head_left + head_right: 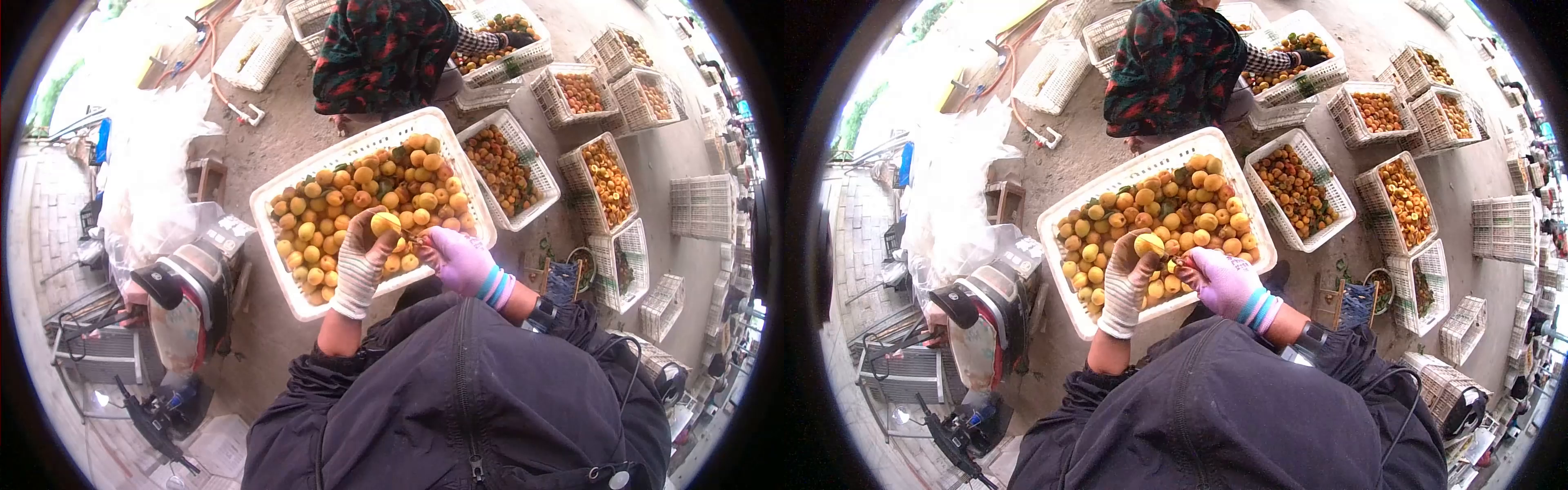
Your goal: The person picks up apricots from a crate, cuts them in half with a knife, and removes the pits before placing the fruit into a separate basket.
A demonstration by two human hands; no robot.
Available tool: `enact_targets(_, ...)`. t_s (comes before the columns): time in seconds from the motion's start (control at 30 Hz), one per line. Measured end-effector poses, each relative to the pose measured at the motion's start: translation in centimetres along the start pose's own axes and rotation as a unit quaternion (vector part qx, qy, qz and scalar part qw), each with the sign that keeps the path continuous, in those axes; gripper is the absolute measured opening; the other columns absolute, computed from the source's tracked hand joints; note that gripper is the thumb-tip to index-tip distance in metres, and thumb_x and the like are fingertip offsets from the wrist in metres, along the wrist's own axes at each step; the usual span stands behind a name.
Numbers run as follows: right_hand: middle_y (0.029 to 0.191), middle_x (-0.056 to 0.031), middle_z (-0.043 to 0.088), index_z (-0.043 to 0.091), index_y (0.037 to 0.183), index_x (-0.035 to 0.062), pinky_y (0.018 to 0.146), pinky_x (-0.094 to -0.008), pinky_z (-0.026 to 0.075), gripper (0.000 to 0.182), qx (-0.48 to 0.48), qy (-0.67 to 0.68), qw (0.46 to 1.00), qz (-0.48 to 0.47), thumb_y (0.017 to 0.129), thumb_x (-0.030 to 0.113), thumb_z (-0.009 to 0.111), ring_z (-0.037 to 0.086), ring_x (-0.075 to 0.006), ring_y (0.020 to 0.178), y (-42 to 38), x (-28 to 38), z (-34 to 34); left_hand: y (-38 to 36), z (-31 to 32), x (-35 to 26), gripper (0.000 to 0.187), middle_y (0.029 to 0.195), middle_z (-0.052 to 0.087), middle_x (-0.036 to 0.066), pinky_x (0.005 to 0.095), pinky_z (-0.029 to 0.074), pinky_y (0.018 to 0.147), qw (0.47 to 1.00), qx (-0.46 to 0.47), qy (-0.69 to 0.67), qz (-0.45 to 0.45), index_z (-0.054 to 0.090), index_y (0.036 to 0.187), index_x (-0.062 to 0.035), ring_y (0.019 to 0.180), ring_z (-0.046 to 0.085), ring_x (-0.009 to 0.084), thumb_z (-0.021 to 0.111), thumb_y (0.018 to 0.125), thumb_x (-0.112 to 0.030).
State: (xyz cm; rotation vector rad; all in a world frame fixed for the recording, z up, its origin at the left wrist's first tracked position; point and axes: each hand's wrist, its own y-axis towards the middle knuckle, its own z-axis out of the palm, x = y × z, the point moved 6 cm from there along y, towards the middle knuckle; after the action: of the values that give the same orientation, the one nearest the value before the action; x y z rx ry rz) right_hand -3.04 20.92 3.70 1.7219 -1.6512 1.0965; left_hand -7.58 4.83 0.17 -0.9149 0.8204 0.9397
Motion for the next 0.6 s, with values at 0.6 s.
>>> enact_targets(0.6, 0.082, -0.0177, 0.062, 0.052, 0.095, 0.0065, 0.065, -0.0459, 0.048, 0.02, -0.006, -0.04, 0.999, -0.011, 0.093, 0.026, 0.056, 0.062, -0.0389, 0.077, -0.5, 0.6, 1.2, -1.8, 1.0, -1.8, 0.05, 0.108, 0.061, 0.006, 0.0278, 0.051, 0.086, 0.979, 0.001, 0.168, 0.112, 0.049, 0.128, -0.0027, 0.093, 0.06, 0.0129, 0.073, 0.085, -0.015)
